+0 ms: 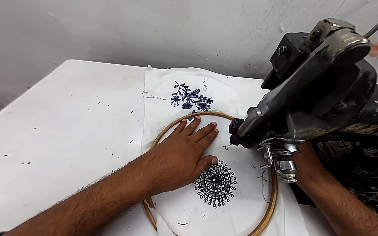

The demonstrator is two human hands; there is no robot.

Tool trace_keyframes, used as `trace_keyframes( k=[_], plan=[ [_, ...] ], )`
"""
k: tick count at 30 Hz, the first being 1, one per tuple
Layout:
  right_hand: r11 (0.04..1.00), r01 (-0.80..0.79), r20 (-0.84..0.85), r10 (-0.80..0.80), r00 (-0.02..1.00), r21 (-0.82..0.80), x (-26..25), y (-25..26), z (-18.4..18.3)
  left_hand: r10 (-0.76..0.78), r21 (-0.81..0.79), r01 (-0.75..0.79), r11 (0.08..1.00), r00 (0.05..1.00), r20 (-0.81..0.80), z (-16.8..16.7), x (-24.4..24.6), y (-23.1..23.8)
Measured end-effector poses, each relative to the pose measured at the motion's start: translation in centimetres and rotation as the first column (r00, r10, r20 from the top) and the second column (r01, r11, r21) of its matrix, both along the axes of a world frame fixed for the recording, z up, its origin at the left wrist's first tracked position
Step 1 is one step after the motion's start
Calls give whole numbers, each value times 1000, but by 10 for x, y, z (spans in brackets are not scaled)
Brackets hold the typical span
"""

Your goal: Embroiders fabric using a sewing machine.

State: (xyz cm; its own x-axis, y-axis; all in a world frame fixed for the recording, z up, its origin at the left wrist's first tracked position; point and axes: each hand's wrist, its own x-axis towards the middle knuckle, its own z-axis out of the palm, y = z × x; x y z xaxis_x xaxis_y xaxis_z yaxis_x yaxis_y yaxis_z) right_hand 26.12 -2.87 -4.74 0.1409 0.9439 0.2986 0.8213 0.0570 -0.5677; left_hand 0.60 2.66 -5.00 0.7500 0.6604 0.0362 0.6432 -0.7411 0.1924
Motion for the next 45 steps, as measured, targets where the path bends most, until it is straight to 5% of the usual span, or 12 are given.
trace_keyframes(
  k=[45],
  plan=[
    [1000,-2,3,2,1000,-8,-1,0,1,-1,-5,1,1000,1000,-10,1,0,0]
  ],
)
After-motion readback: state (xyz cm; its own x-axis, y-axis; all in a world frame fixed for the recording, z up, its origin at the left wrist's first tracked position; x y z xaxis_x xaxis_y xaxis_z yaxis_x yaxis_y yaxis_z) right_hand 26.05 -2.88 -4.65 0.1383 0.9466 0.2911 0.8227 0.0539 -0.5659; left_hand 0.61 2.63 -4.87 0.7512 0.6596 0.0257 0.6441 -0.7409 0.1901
